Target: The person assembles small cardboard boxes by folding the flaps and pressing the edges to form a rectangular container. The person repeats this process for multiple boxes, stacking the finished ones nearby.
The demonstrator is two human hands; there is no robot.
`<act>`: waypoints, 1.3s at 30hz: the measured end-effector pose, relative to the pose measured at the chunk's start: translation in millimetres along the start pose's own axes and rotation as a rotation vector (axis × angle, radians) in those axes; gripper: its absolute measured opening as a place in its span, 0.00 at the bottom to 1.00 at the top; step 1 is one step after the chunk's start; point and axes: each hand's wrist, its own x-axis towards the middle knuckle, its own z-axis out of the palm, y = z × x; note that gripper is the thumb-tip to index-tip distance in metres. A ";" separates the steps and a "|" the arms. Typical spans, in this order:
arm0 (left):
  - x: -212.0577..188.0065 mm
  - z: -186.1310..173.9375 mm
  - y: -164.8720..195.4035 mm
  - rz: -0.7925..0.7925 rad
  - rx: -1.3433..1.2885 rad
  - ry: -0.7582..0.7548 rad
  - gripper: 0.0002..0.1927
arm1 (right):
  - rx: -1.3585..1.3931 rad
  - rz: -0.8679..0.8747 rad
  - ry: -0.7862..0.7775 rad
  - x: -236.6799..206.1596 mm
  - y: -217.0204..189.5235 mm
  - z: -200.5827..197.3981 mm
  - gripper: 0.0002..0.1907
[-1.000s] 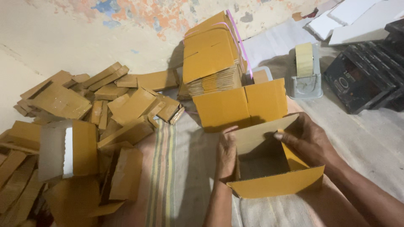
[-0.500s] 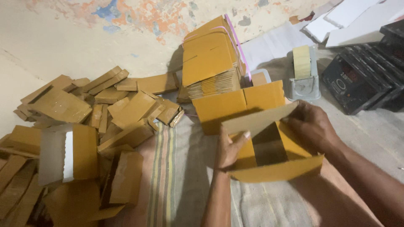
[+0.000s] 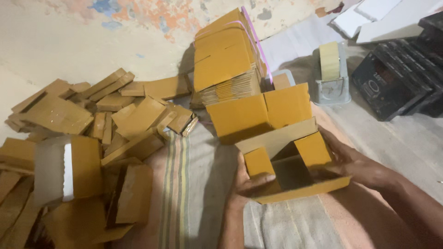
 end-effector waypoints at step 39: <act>-9.8 21.3 34.7 0.156 0.346 0.143 0.26 | -0.021 -0.086 0.308 -1.6 -22.0 18.7 0.31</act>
